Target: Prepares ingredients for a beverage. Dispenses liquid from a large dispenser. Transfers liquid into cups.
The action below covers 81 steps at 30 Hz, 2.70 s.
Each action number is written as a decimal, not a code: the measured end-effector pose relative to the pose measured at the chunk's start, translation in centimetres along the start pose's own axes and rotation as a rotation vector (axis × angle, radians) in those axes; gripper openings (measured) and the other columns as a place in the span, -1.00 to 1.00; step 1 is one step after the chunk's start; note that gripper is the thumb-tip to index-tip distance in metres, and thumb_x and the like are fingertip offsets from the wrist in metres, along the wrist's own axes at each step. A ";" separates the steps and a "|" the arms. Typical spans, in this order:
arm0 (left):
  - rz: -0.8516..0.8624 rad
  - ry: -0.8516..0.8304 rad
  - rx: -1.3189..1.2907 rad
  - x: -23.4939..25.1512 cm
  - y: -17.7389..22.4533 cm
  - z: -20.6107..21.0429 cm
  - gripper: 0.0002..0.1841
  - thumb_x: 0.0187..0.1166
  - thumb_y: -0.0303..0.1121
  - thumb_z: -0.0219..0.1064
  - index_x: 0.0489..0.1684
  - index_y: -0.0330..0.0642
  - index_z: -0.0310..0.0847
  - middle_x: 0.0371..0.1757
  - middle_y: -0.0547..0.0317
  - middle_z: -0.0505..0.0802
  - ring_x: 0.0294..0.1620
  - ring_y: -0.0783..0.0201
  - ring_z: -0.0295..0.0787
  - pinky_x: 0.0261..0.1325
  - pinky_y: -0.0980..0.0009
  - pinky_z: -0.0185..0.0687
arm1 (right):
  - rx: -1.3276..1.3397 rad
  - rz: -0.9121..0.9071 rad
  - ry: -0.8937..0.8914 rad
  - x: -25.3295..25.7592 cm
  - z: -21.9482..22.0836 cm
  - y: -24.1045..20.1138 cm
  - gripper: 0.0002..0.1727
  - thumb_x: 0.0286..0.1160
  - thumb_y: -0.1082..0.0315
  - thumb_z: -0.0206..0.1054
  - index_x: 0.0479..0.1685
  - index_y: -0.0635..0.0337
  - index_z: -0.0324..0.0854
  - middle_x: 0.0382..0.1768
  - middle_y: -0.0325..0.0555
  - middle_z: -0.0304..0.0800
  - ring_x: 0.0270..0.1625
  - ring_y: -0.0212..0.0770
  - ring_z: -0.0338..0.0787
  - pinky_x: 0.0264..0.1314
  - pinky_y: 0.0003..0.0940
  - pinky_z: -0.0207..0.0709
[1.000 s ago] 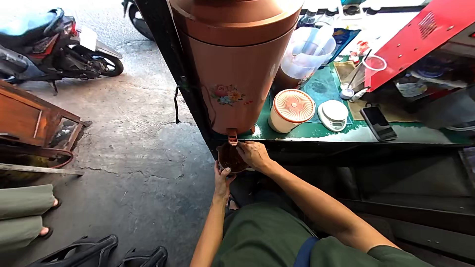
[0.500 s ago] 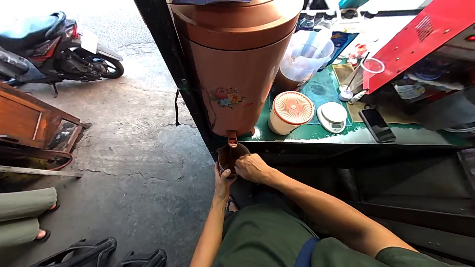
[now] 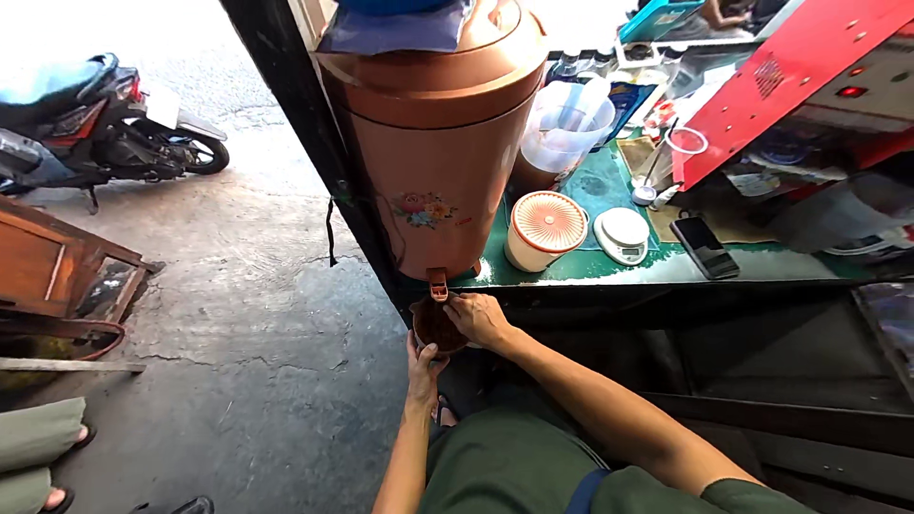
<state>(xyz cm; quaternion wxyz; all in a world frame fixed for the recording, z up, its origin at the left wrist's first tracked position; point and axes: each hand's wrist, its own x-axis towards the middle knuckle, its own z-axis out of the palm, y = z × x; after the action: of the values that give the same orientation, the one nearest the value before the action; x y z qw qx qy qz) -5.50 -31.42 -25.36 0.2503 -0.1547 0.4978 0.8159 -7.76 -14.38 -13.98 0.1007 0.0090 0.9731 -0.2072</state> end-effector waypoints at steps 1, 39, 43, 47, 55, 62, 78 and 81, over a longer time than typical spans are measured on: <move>-0.001 0.003 -0.004 0.0 0.0 0.0 0.31 0.07 -0.01 0.57 0.94 0.13 -0.37 0.80 -0.22 0.21 0.62 -0.21 0.38 0.34 -0.20 0.58 | -0.041 0.025 0.007 0.1 0.2 0.1 -0.49 0.83 0.10 -0.03 0.03 0.32 0.75 0.01 0.26 0.85 0.17 0.26 0.83 0.15 0.22 0.61; 0.009 -0.007 -0.010 0.1 0.2 -0.4 0.34 0.01 0.03 0.58 0.93 0.15 -0.38 0.77 -0.23 0.26 0.62 -0.22 0.38 0.36 -0.26 0.55 | 0.022 -0.069 -0.170 -1.1 -0.4 -2.1 -0.52 0.76 0.12 0.02 -0.18 0.38 0.70 -0.11 0.29 0.83 0.08 0.30 0.82 0.07 0.31 0.56; 0.010 0.002 -0.027 0.1 0.3 -0.3 0.34 0.00 0.02 0.60 0.93 0.16 -0.34 0.78 -0.23 0.25 0.63 -0.24 0.37 0.36 -0.27 0.55 | -0.044 0.081 -0.010 0.1 0.3 -0.8 -0.54 0.78 0.17 -0.02 0.04 0.34 0.72 0.04 0.27 0.83 0.19 0.27 0.82 0.15 0.22 0.61; 0.013 -0.012 -0.009 0.0 0.2 -0.2 0.29 0.06 0.00 0.54 0.93 0.13 -0.38 0.75 -0.23 0.29 0.60 -0.21 0.41 0.34 -0.24 0.57 | -0.069 -0.080 -0.224 -1.9 -0.3 -2.1 -0.57 0.72 0.17 0.06 -0.17 0.40 0.68 -0.08 0.31 0.81 0.09 0.32 0.81 0.03 0.31 0.56; 0.002 -0.013 -0.009 0.0 0.2 -0.2 0.26 0.12 -0.04 0.53 0.93 0.15 -0.37 0.77 -0.23 0.26 0.61 -0.23 0.39 0.36 -0.25 0.55 | -0.087 0.041 -0.109 -0.7 -0.4 -1.2 -0.57 0.75 0.21 0.00 -0.04 0.39 0.69 0.02 0.32 0.82 0.17 0.31 0.81 0.12 0.28 0.59; -0.006 -0.015 -0.012 -0.1 0.0 0.0 0.27 0.11 -0.04 0.54 0.93 0.15 -0.35 0.77 -0.24 0.27 0.60 -0.23 0.41 0.33 -0.22 0.58 | 0.007 0.026 -0.037 -0.1 -0.4 -0.6 -0.51 0.79 0.11 -0.01 -0.05 0.34 0.73 -0.03 0.28 0.85 0.14 0.28 0.83 0.14 0.28 0.59; 0.011 0.000 0.003 -0.4 0.1 0.0 0.28 0.08 -0.01 0.53 0.93 0.13 -0.38 0.75 -0.24 0.29 0.59 -0.21 0.41 0.35 -0.24 0.56 | -0.043 -0.160 -0.229 -2.1 -0.2 -1.5 -0.55 0.72 0.17 0.06 -0.22 0.42 0.67 -0.13 0.33 0.81 0.05 0.33 0.81 0.03 0.33 0.54; 0.007 -0.002 -0.006 -0.4 -0.1 -0.2 0.29 0.08 -0.01 0.54 0.93 0.14 -0.38 0.77 -0.24 0.25 0.61 -0.22 0.39 0.37 -0.24 0.55 | 0.025 -0.105 -0.090 -1.2 -0.2 -1.1 -0.52 0.76 0.13 0.03 -0.18 0.38 0.71 -0.12 0.30 0.84 0.07 0.30 0.84 0.07 0.31 0.58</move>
<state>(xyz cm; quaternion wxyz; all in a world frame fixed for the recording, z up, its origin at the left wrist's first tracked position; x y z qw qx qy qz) -5.11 -31.70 -25.29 0.2474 -0.1528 0.4956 0.8184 -6.65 -15.33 -13.14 0.1330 -0.0502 0.9641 -0.2244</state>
